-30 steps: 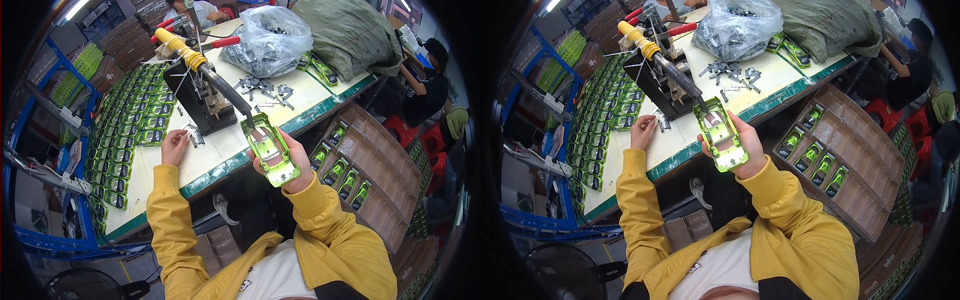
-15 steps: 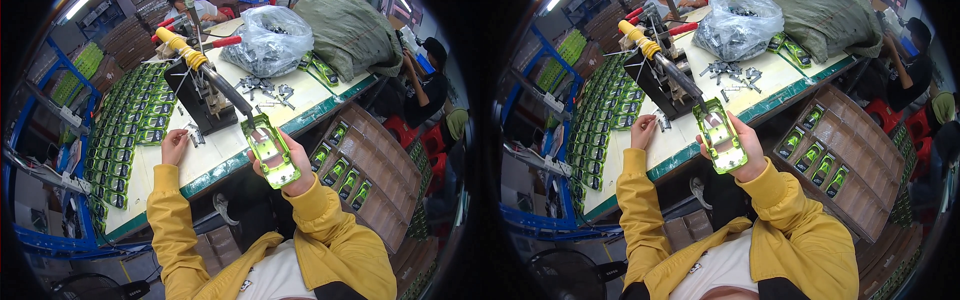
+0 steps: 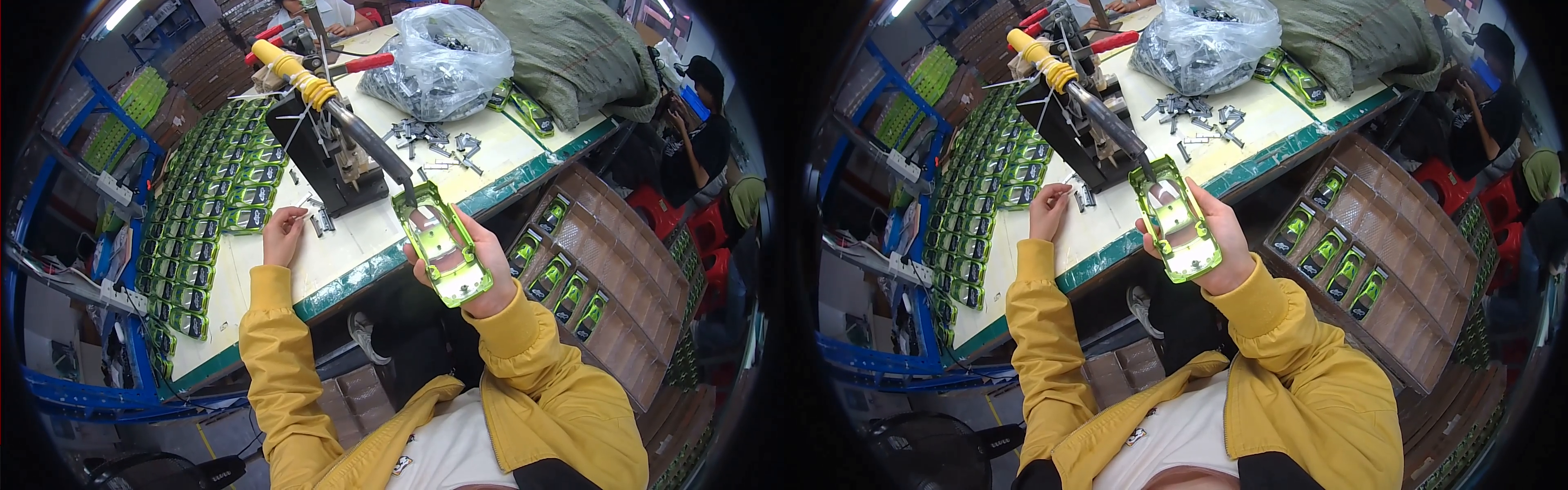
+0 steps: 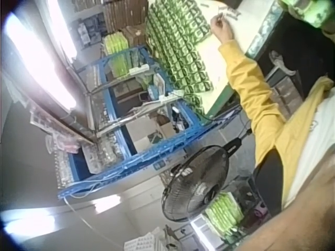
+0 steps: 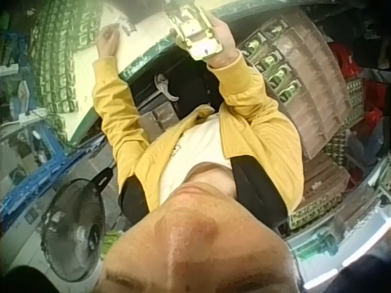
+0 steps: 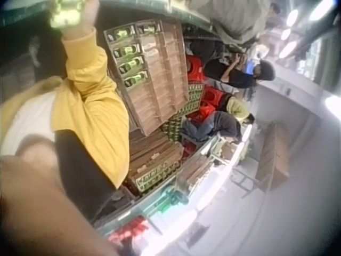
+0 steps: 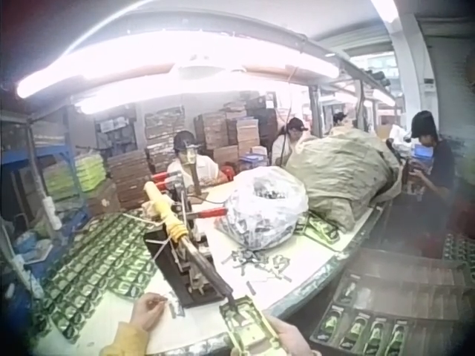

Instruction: The person assembles toy cars by inserting clear window pieces into car shells by hand, holding the car shells under an air nozzle, and placing the assembled cars into slots in a compartment tray.

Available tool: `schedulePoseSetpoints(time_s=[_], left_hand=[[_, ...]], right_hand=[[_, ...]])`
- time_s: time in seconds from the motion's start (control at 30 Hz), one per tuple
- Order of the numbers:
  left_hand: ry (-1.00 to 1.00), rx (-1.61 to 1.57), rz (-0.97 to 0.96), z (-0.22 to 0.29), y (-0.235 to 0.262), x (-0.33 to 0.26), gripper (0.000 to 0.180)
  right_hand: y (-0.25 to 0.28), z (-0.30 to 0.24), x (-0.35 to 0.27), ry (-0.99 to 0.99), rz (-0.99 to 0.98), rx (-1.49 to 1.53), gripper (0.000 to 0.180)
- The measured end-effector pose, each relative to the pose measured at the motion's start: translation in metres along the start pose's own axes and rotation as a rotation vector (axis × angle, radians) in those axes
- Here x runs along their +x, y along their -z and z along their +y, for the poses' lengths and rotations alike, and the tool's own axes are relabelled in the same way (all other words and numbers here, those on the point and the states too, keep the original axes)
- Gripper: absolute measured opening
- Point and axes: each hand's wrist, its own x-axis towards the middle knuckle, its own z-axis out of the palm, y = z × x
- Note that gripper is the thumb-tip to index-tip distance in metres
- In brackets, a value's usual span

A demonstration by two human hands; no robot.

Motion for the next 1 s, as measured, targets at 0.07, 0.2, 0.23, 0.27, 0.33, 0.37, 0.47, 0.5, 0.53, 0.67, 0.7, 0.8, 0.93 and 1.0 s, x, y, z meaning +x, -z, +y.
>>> schedulePoseSetpoints(time_s=[0.07,0.2,0.23,0.27,0.33,0.37,0.47,0.5,0.53,0.67,0.7,0.8,0.93,1.0], left_hand=[[0.010,0.008,-0.007,0.0006,-0.0007,0.0007,0.014],[0.013,-0.016,0.004,0.0030,-0.0010,-0.0008,0.015],[0.010,-0.028,0.009,0.0043,-0.0015,-0.0008,0.015],[0.009,-0.029,0.008,0.0048,-0.0014,-0.0007,0.015],[0.010,-0.014,0.014,0.0054,-0.0012,-0.0013,0.015],[0.009,-0.014,0.013,0.0057,-0.0009,-0.0016,0.015],[0.003,-0.007,0.015,0.0043,-0.0014,-0.0015,0.016],[0.002,-0.007,0.022,0.0038,-0.0013,-0.0020,0.016],[0.002,-0.007,0.028,0.0031,-0.0012,-0.0021,0.016],[0.013,-0.036,0.027,0.0001,-0.0018,-0.0013,0.016],[0.008,-0.034,0.024,0.0002,-0.0015,-0.0012,0.016],[0.002,-0.025,0.022,0.0008,-0.0005,-0.0009,0.016],[0.013,0.006,0.017,0.0034,-0.0009,-0.0011,0.015],[0.011,-0.001,0.017,0.0029,-0.0012,-0.0014,0.015]], right_hand=[[-0.0008,-0.0007,-0.0001,-0.008,-0.013,0.007,0.035],[-0.0014,0.0010,0.0007,0.009,-0.009,0.011,0.036],[-0.0022,0.0020,0.0012,0.025,-0.006,0.018,0.036],[-0.0028,0.0028,0.0018,0.041,-0.004,0.025,0.036],[-0.0035,0.0028,0.0033,0.036,-0.009,0.025,0.036],[-0.0036,0.0028,0.0038,0.029,-0.014,0.024,0.036],[-0.0015,0.0032,0.0062,0.000,-0.017,0.044,0.036],[-0.0015,0.0043,0.0069,0.000,-0.019,0.044,0.036],[-0.0015,0.0057,0.0075,-0.011,-0.016,0.039,0.036],[-0.0025,0.0079,0.0068,-0.024,0.004,0.042,0.037],[-0.0022,0.0078,0.0065,-0.025,0.004,0.043,0.037],[-0.0020,0.0076,0.0059,-0.026,0.006,0.038,0.036],[-0.0018,0.0070,0.0060,-0.027,0.011,0.038,0.036],[-0.0017,0.0065,0.0060,-0.026,0.011,0.030,0.036]])
